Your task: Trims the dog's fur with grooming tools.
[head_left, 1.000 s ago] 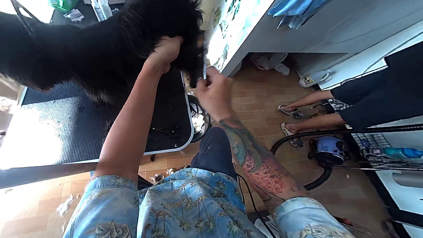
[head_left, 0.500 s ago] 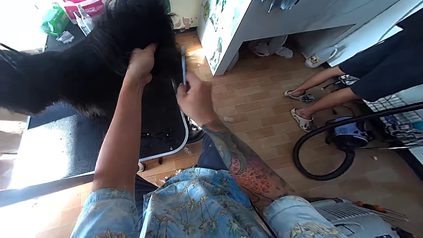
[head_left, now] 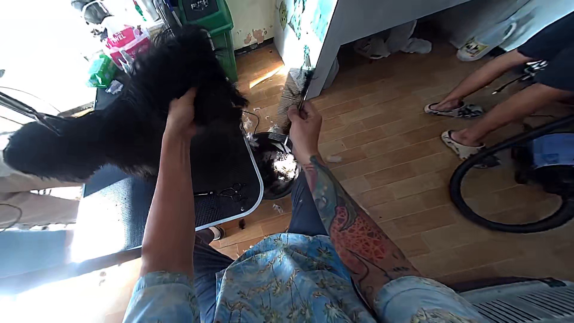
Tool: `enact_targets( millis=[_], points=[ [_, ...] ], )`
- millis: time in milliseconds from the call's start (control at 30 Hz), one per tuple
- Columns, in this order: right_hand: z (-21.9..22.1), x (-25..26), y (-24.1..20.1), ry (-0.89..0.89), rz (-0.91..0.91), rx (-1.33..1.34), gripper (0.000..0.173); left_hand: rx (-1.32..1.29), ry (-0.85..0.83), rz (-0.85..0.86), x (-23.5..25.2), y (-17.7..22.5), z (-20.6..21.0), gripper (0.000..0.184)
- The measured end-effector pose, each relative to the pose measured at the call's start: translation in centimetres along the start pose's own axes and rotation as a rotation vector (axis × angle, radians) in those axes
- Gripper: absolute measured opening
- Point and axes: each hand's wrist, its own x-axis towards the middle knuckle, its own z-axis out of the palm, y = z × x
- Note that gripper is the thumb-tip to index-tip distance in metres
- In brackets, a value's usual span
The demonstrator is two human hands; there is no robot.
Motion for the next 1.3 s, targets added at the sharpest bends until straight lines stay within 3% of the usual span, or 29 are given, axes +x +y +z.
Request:
enact_targets(
  millis=[133, 233, 367, 467, 567, 667, 800, 900, 967, 1033, 1100, 1167, 1233, 1300],
  points=[
    [3.9, -2.3, -1.0, -0.174, 0.1, 0.418, 0.019, -0.077, -0.039, -0.042, -0.3, 0.1, -0.2, 0.023],
    [6.1, -4.9, -1.6, -0.414, 0.269, 0.455, 0.022, -0.096, -0.003, -0.073, -0.6, 0.0, 0.2, 0.023],
    [5.2, -7.2, -1.1, -0.663, 0.343, 0.506, 0.027, -0.128, 0.024, -0.088, -0.6, -0.1, 0.3, 0.026],
    [2.5, -6.2, -1.7, -0.651, 0.261, 0.661, 0.027, -0.107, 0.072, -0.095, -0.5, -0.2, -0.1, 0.026],
    [0.6, -3.4, -2.8, -0.399, 0.186, 0.847, 0.035, -0.11, 0.085, -0.058, -0.3, 0.1, -0.2, 0.024],
    [1.9, -1.0, -3.0, -0.203, 0.247, 0.651, 0.029, -0.12, 0.061, -0.047, -0.5, 0.4, -0.1, 0.023],
    [5.7, -3.8, -2.3, -0.491, 0.294, 0.376, 0.02, -0.126, 0.048, -0.091, -1.0, 0.2, 0.3, 0.025],
    [4.1, -6.7, -2.3, -0.704, 0.23, 0.557, 0.023, -0.104, 0.08, -0.112, -0.9, 0.3, 0.4, 0.025],
    [2.7, -6.5, -1.9, -0.629, 0.243, 0.734, 0.027, -0.075, 0.085, -0.115, -0.7, 0.5, 0.2, 0.023],
    [1.8, -5.9, -1.8, -0.439, 0.382, 0.593, 0.033, -0.062, 0.059, -0.126, -0.5, 0.9, -0.1, 0.024],
    [2.0, -6.0, -1.0, -0.38, 0.484, 0.194, 0.03, -0.064, 0.027, -0.153, -0.4, 1.4, -0.2, 0.026],
    [3.0, -6.8, 0.1, -0.521, 0.425, -0.142, 0.023, -0.074, 0.01, -0.166, -0.4, 1.9, 0.0, 0.026],
    [4.4, -7.5, 0.2, -0.703, 0.331, -0.364, 0.029, -0.088, 0.014, -0.172, -0.2, 2.0, 0.1, 0.025],
    [5.9, -8.3, -0.8, -0.774, 0.191, -0.521, 0.032, -0.078, 0.027, -0.167, 0.1, 1.8, 0.1, 0.026]
  ],
)
